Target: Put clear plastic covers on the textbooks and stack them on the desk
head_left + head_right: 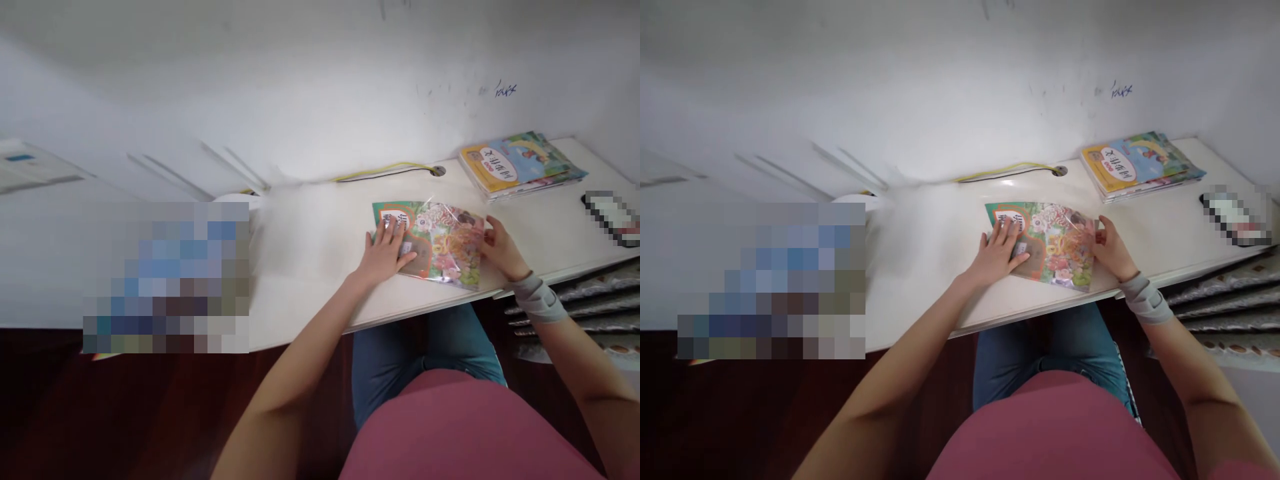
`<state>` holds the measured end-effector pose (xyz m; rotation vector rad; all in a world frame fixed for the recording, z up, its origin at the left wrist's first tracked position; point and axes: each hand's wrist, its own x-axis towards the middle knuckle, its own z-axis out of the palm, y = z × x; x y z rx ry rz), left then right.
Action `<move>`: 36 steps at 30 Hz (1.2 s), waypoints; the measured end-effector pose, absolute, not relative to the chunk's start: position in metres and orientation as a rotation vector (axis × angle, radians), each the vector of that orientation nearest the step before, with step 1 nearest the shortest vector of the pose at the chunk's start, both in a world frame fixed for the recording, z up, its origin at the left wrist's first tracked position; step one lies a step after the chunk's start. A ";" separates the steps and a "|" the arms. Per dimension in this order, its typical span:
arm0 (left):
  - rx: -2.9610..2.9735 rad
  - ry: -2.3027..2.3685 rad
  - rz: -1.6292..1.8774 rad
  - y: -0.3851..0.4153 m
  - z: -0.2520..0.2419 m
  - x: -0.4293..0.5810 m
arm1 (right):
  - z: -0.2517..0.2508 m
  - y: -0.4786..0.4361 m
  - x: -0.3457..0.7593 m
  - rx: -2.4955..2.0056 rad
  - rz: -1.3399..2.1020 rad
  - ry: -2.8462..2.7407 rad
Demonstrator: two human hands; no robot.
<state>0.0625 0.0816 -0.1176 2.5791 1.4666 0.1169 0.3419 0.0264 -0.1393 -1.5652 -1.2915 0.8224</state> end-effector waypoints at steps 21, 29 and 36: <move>1.127 1.179 0.640 0.137 -0.118 0.034 | -0.132 0.075 0.350 -1.624 0.706 -1.338; 2.532 1.510 0.592 0.102 -0.106 0.071 | -0.090 0.048 0.306 -1.897 -0.289 -1.978; 2.657 1.437 0.033 0.091 -0.125 0.102 | -0.128 0.030 0.294 -1.619 -0.050 -2.541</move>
